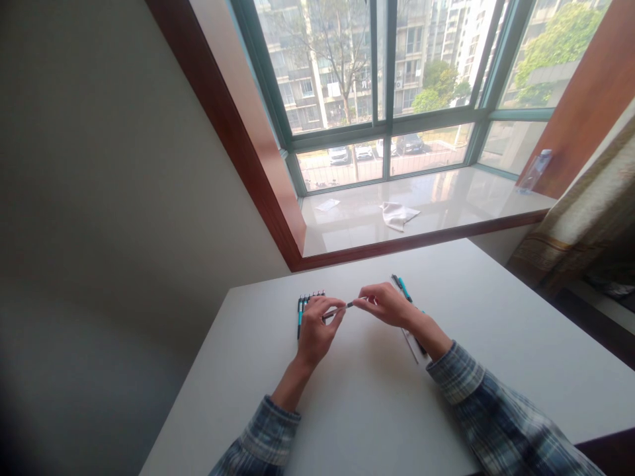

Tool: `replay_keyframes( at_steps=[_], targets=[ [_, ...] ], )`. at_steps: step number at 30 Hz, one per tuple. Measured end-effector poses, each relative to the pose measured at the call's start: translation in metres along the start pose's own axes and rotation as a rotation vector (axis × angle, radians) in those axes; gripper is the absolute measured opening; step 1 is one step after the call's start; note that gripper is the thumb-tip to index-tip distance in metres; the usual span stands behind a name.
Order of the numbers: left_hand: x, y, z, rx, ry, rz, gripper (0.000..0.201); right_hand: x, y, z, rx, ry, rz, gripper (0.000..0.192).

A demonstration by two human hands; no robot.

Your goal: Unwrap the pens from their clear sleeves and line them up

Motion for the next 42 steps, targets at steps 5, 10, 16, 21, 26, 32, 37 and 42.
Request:
replay_keyframes(
  at_steps=[5,10,16,21,26,32,37,42],
  targets=[
    [-0.001,0.0,0.0,-0.009,-0.001,-0.006,0.009,0.0,-0.001,0.0,-0.052,0.01,-0.047,0.028],
    [-0.001,-0.001,0.001,-0.007,-0.004,0.002,0.011,-0.001,-0.002,-0.003,0.061,0.013,-0.08,0.034],
    [0.002,0.002,0.002,0.032,0.014,-0.009,0.011,0.004,0.004,0.011,-0.123,-0.038,-0.068,0.025],
    [0.0,0.012,-0.005,0.127,-0.034,-0.032,0.008,0.028,0.016,0.036,-0.276,-0.085,-0.029,0.027],
    [0.003,0.022,-0.026,0.17,-0.096,-0.009,0.01,0.065,0.028,0.049,-0.385,-0.208,-0.029,0.031],
    [0.016,0.046,-0.033,0.031,-0.171,-0.101,0.04,0.09,0.012,0.057,-0.593,-0.399,-0.11,0.036],
    [0.032,0.08,-0.003,-0.053,-0.079,-0.413,0.021,0.094,-0.023,0.06,-0.792,-0.586,-0.294,0.047],
    [0.04,0.107,0.025,-0.15,-0.005,-0.561,0.017,0.087,-0.047,0.063,-0.687,-0.533,-0.388,0.049]
  ],
)
Point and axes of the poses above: each hand's wrist, its own x-axis away from the middle knuckle, its own y-axis out of the back of the hand, z = x × y, the point moved 1 cm from there along -x, towards the middle knuckle, and after that the axes turned 15 degrees about -z, right-handed, at the moved point
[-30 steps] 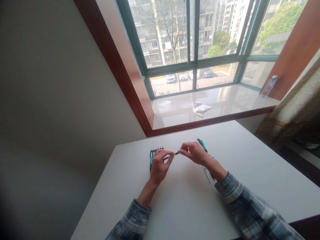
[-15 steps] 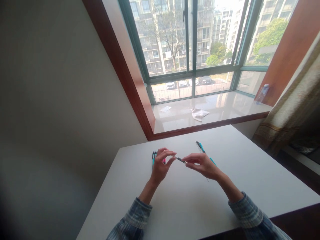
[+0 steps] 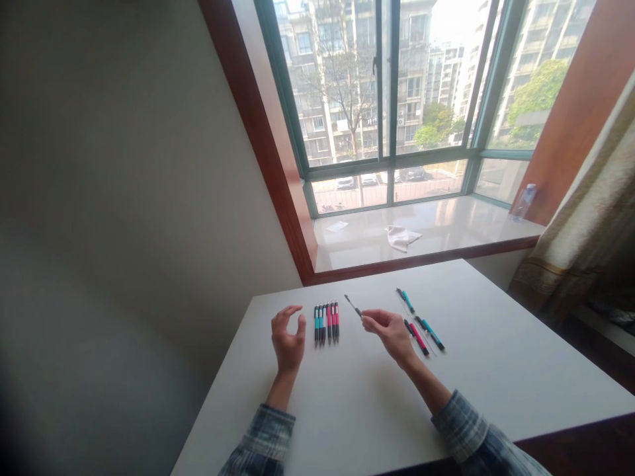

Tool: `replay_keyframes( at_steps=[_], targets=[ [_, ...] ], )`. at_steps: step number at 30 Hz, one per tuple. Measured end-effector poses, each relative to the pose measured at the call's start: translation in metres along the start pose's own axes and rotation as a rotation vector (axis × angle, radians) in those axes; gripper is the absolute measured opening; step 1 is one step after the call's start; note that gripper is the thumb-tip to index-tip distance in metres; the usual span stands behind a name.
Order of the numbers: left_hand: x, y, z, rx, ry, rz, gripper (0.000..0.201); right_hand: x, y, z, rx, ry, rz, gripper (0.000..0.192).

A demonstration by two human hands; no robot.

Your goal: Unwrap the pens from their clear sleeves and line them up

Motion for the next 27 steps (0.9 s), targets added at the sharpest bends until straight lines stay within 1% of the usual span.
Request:
replay_keyframes(
  at_steps=[3,5,10,12,15,17,22,27],
  targets=[
    [-0.002,0.005,0.008,-0.038,0.021,-0.026,0.017,0.0,-0.009,-0.009,0.184,0.128,-0.028,0.046],
    [-0.002,0.007,0.009,-0.042,0.025,-0.026,0.017,0.001,-0.014,-0.017,0.283,0.18,-0.015,0.042],
    [-0.001,0.009,0.008,-0.044,0.038,-0.012,0.018,0.007,-0.022,-0.029,0.392,0.259,0.051,0.033],
    [-0.002,0.009,0.007,-0.041,0.045,-0.003,0.018,0.009,-0.027,-0.03,0.436,0.346,0.097,0.027],
    [-0.002,0.01,0.008,-0.037,0.054,0.014,0.017,0.014,-0.034,-0.029,0.549,0.528,0.166,0.02],
    [-0.002,0.01,0.009,-0.037,0.064,0.022,0.018,0.015,-0.039,-0.029,0.619,0.606,0.183,0.018],
    [-0.001,0.008,0.009,-0.037,0.081,0.034,0.018,0.017,-0.044,-0.029,0.711,0.698,0.199,0.016],
    [0.0,0.006,0.01,-0.032,0.084,0.043,0.017,0.019,-0.047,-0.024,0.76,0.726,0.235,0.013]
  ],
)
Point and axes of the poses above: each hand's wrist, its own x-axis away from the middle knuckle, its own y-axis out of the back of the hand, z = x × y, the point moved 1 cm from there along -x, towards the middle knuckle, and after that the axes turned 15 degrees about -z, right-handed, at the moved point
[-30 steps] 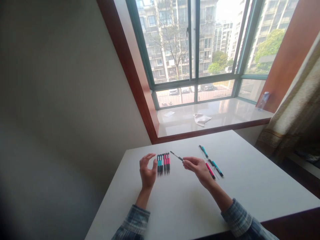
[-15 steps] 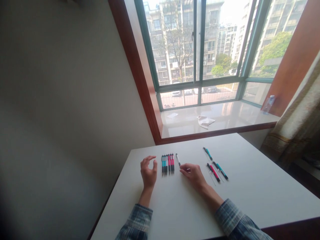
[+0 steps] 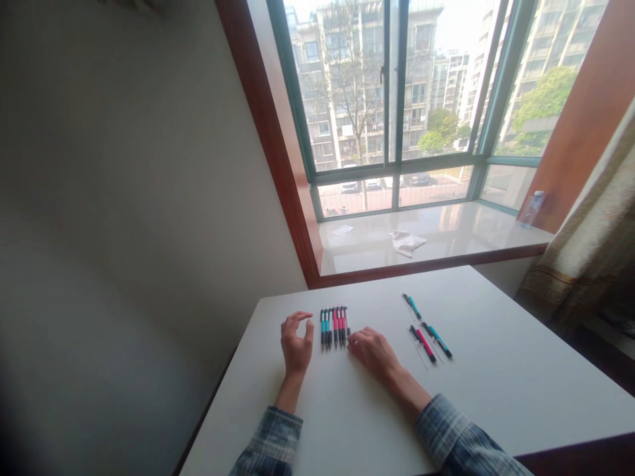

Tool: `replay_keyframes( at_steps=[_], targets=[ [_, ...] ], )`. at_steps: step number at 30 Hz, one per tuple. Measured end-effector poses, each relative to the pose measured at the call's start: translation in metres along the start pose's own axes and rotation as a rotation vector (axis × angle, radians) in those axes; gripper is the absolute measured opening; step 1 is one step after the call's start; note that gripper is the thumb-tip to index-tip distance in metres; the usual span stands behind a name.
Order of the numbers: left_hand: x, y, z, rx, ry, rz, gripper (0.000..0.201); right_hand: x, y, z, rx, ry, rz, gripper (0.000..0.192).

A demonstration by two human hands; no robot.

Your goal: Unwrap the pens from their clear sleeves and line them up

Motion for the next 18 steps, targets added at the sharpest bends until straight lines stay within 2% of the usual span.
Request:
replay_keyframes(
  at_steps=[10,18],
  targets=[
    [0.0015,-0.0002,-0.0006,0.0,0.01,0.024,0.017,-0.0029,-0.0058,-0.0012,0.039,0.054,0.017,0.012],
    [0.0013,-0.0004,0.001,0.016,0.022,0.033,0.017,-0.0006,-0.0036,-0.0011,-0.031,0.017,-0.015,0.013]
  ],
)
Point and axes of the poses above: each hand's wrist, its own x-axis away from the middle knuckle, its own y-axis out of the back of the hand, z = x × y, the point moved 1 cm from there along -x, towards the middle knuckle, and after that the axes turned 15 degrees about -z, right-handed, at the moved point
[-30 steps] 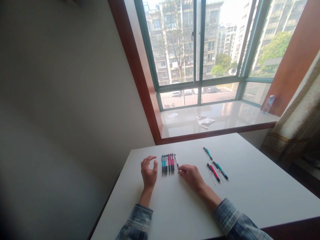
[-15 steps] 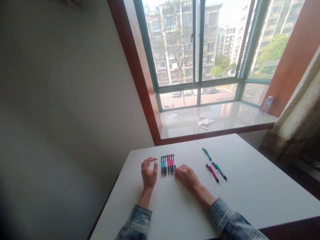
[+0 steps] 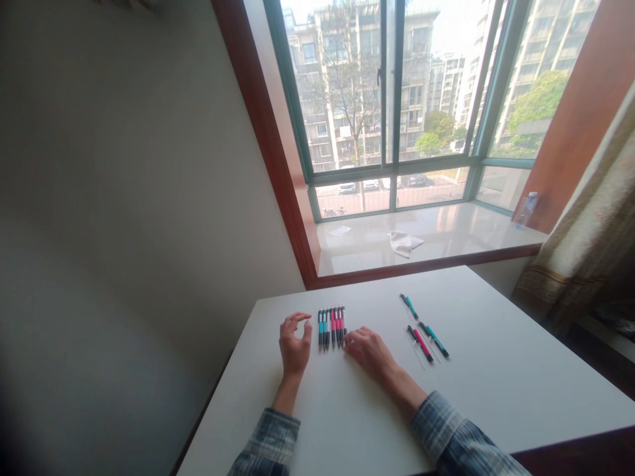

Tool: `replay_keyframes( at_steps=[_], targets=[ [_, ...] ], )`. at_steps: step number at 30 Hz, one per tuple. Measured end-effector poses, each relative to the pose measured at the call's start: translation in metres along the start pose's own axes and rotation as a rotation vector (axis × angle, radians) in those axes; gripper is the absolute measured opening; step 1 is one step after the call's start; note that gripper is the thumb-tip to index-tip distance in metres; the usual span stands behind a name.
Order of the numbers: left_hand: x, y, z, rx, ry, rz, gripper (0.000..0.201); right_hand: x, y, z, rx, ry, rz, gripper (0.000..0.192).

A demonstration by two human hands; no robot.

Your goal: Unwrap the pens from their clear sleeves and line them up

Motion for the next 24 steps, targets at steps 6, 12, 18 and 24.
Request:
replay_keyframes(
  at_steps=[6,12,18,24],
  targets=[
    [0.001,-0.001,0.001,0.021,0.016,0.021,0.017,-0.02,0.034,-0.029,-0.077,-0.116,-0.213,0.029],
    [0.003,-0.008,-0.003,0.038,-0.006,0.068,0.016,-0.06,0.1,-0.101,0.087,-0.154,-0.202,0.06],
    [0.002,-0.015,0.001,0.042,0.005,0.089,0.016,-0.082,0.13,-0.166,0.223,-0.173,0.078,0.079],
    [-0.001,-0.018,0.005,0.037,0.02,0.086,0.016,-0.085,0.128,-0.188,0.244,-0.209,0.296,0.085]
  ],
)
Point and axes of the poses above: each hand's wrist, its own x-axis away from the middle knuckle, its own y-axis out of the back of the hand, z = x × y, the point moved 1 cm from there along -x, towards the middle knuckle, and after that the axes turned 15 degrees about -z, right-handed, at the moved point
